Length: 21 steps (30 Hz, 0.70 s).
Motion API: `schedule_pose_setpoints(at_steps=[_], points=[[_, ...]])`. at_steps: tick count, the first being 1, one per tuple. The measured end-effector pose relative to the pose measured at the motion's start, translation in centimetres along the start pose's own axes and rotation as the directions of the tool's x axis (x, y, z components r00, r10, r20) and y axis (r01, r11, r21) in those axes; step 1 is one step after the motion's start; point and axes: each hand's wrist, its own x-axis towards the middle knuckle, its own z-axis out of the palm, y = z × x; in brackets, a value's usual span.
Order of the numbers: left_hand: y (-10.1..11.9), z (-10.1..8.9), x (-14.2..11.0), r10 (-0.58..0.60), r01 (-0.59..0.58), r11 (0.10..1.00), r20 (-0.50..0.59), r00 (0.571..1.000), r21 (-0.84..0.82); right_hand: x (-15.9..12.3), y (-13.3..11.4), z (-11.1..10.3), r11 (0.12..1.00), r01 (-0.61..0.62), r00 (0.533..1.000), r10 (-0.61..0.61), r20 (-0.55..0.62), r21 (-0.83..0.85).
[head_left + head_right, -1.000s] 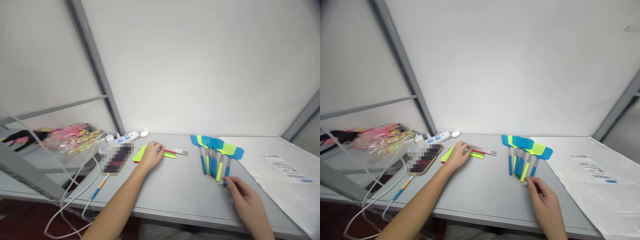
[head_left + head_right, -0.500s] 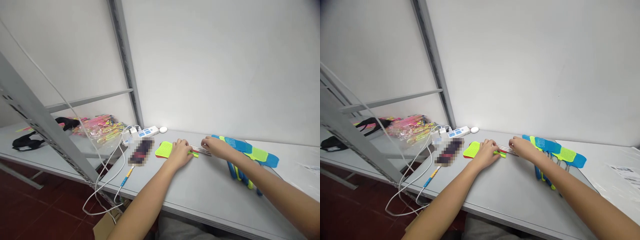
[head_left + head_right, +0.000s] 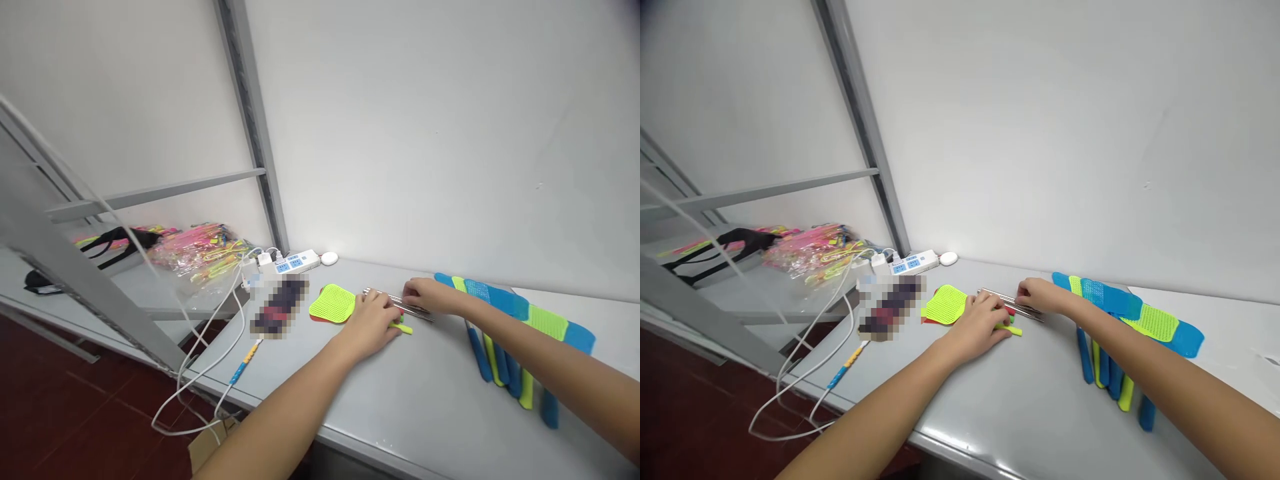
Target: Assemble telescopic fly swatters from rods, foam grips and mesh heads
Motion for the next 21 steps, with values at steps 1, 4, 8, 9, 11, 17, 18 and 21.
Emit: schedule_pose_setpoints(at_steps=[1, 4, 8, 9, 11, 17, 18, 21], points=[[0.2, 0.1, 0.1, 0.015, -0.015, 1.000, 0.008, 1.000, -0.005, 0.3, 0.3, 0.0, 1.000, 0.007, 1.000, -0.007, 0.010, 0.012], [1.0, 0.4, 0.4, 0.070, -0.069, 0.997, 0.037, 0.997, -0.029, 0.9, 1.2, -0.3, 0.999, 0.036, 0.999, -0.036, 0.003, 0.035], [2.2, 0.7, 0.6, 0.133, -0.129, 0.990, 0.071, 0.989, -0.048, -1.8, 2.9, -1.9, 0.998, 0.062, 0.991, -0.060, -0.116, 0.011], [2.5, 0.7, 0.7, 0.139, -0.136, 0.990, 0.079, 0.987, -0.046, -3.2, 3.6, -2.4, 0.998, 0.056, 0.988, -0.056, -0.142, 0.000], [3.4, 0.9, 0.9, 0.154, -0.151, 0.988, 0.092, 0.984, -0.038, -6.7, 5.2, -3.2, 0.999, 0.038, 0.984, -0.041, -0.174, -0.026], [8.1, 3.0, 3.0, 0.312, -0.303, 0.949, 0.121, 0.943, -0.086, -15.8, 9.3, -2.5, 0.959, 0.083, 0.974, -0.135, -0.183, -0.269], [8.9, 3.5, 3.6, 0.327, -0.318, 0.944, 0.126, 0.936, -0.087, -16.5, 9.6, -2.2, 0.941, 0.090, 0.973, -0.153, -0.173, -0.326], [10.8, 4.8, 5.2, 0.337, -0.331, 0.941, 0.129, 0.933, -0.065, -17.1, 9.7, -1.6, 0.863, 0.140, 0.968, -0.223, -0.116, -0.486]])
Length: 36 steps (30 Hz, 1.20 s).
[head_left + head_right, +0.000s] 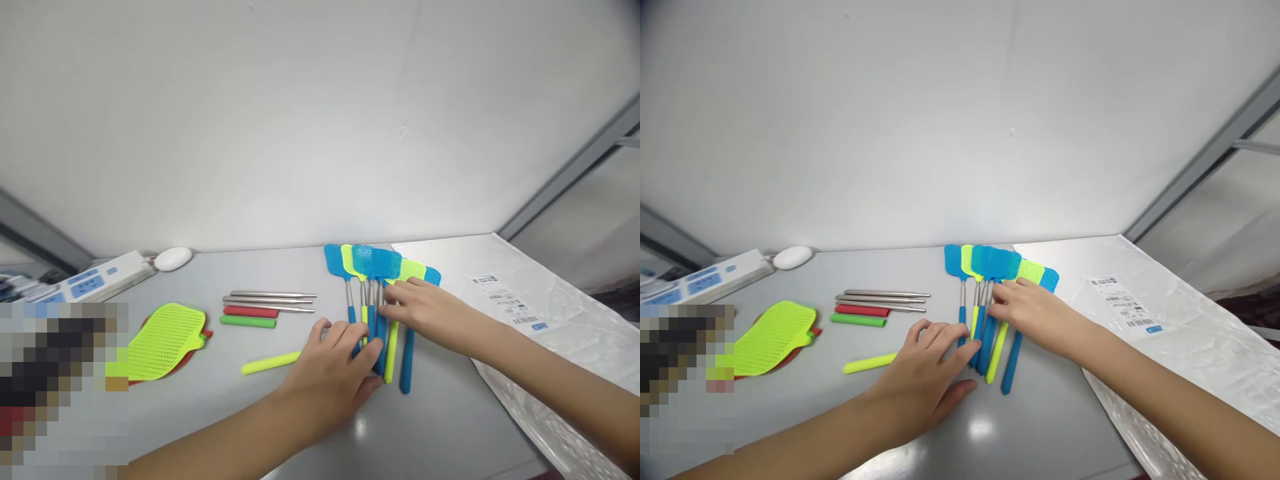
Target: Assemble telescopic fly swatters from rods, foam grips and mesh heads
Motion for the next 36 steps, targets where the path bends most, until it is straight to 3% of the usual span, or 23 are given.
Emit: schedule_pose_setpoints(at_steps=[6, 14, 21, 27, 36], points=[[-0.3, 1.5, 1.5, -0.001, 0.002, 1.000, -0.020, 1.000, 0.023, 1.0, -0.3, -0.4, 0.962, 0.205, 0.978, -0.210, -0.005, -0.179], [-0.9, 2.1, 1.4, 0.011, -0.014, 0.999, -0.112, 0.994, -0.033, 1.9, -0.7, -0.9, 0.904, 0.337, 0.941, -0.330, 0.072, -0.264], [-1.0, 2.4, 1.3, 0.007, -0.019, 0.997, -0.152, 0.988, -0.072, 2.8, -1.2, -1.4, 0.880, 0.361, 0.932, -0.346, 0.103, -0.310], [-1.2, 2.2, 1.3, -0.006, -0.009, 0.994, -0.142, 0.990, -0.107, 1.8, -0.9, -1.3, 0.864, 0.356, 0.934, -0.341, 0.108, -0.356], [-1.1, 2.0, 1.4, 0.004, -0.021, 0.994, -0.162, 0.987, -0.103, 0.5, -0.7, -0.4, 0.908, 0.289, 0.957, -0.285, 0.056, -0.303]])
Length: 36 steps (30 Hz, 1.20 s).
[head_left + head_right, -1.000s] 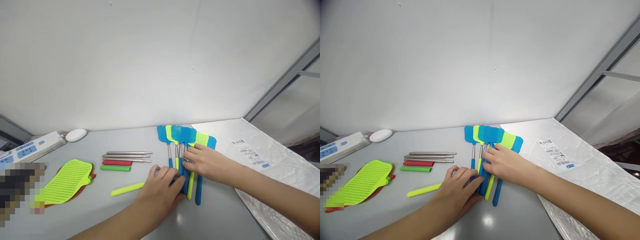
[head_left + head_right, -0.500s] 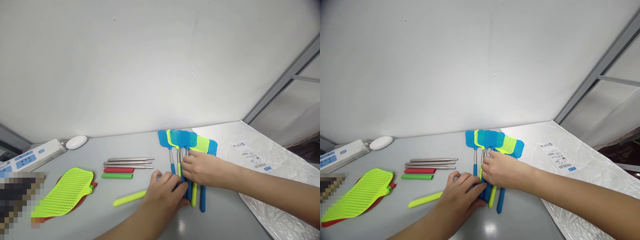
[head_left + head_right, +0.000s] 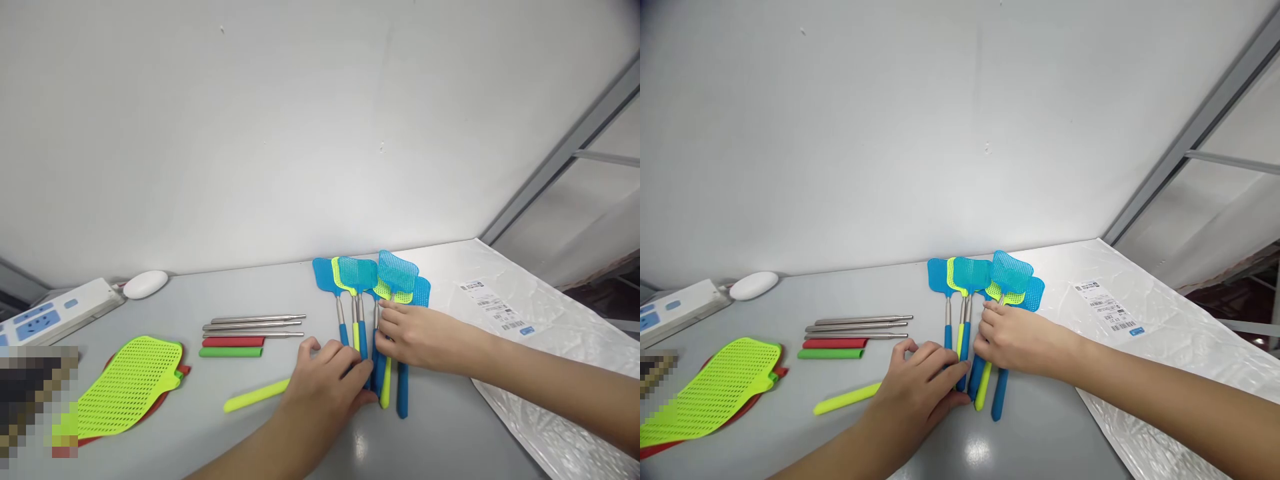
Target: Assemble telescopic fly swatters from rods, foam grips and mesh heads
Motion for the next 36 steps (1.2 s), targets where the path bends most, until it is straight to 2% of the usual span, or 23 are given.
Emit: schedule_pose_setpoints(at_steps=[4, 15, 19, 23, 27, 31, 33, 36], points=[[0.0, -0.1, 0.1, -0.011, 0.011, 1.000, 0.021, 1.000, 0.001, -0.1, -0.4, 0.5, 0.998, -0.054, 0.998, 0.054, 0.011, 0.043], [0.0, 0.1, -0.3, 0.029, -0.028, 1.000, -0.058, 0.998, 0.008, -0.2, -0.8, 0.6, 0.998, -0.034, 0.999, 0.033, 0.008, 0.055], [0.1, -0.2, -0.3, 0.057, -0.051, 0.997, -0.092, 0.994, 0.061, -0.3, -0.8, -0.8, 0.984, -0.097, 0.995, 0.095, 0.026, 0.147], [-0.6, -2.2, -0.3, 0.106, -0.100, 0.990, -0.052, 0.993, 0.102, 0.5, -0.2, -3.0, 0.933, -0.210, 0.978, 0.204, 0.051, 0.293], [-2.3, -5.5, -1.7, 0.101, -0.105, 0.980, 0.036, 0.994, 0.171, 3.5, -0.2, -3.7, 0.870, -0.291, 0.953, 0.300, 0.043, 0.399], [-4.4, -8.5, -4.7, 0.019, -0.042, 0.980, 0.116, 0.993, 0.197, 8.5, -0.8, -2.5, 0.820, -0.352, 0.934, 0.338, 0.114, 0.452], [-5.3, -9.1, -6.0, -0.022, -0.004, 0.981, 0.131, 0.991, 0.194, 11.1, -0.7, -1.9, 0.803, -0.353, 0.934, 0.332, 0.131, 0.480], [-6.0, -8.8, -7.3, -0.056, 0.029, 0.980, 0.135, 0.989, 0.195, 14.7, 0.0, -1.2, 0.794, -0.335, 0.940, 0.316, 0.127, 0.507]])
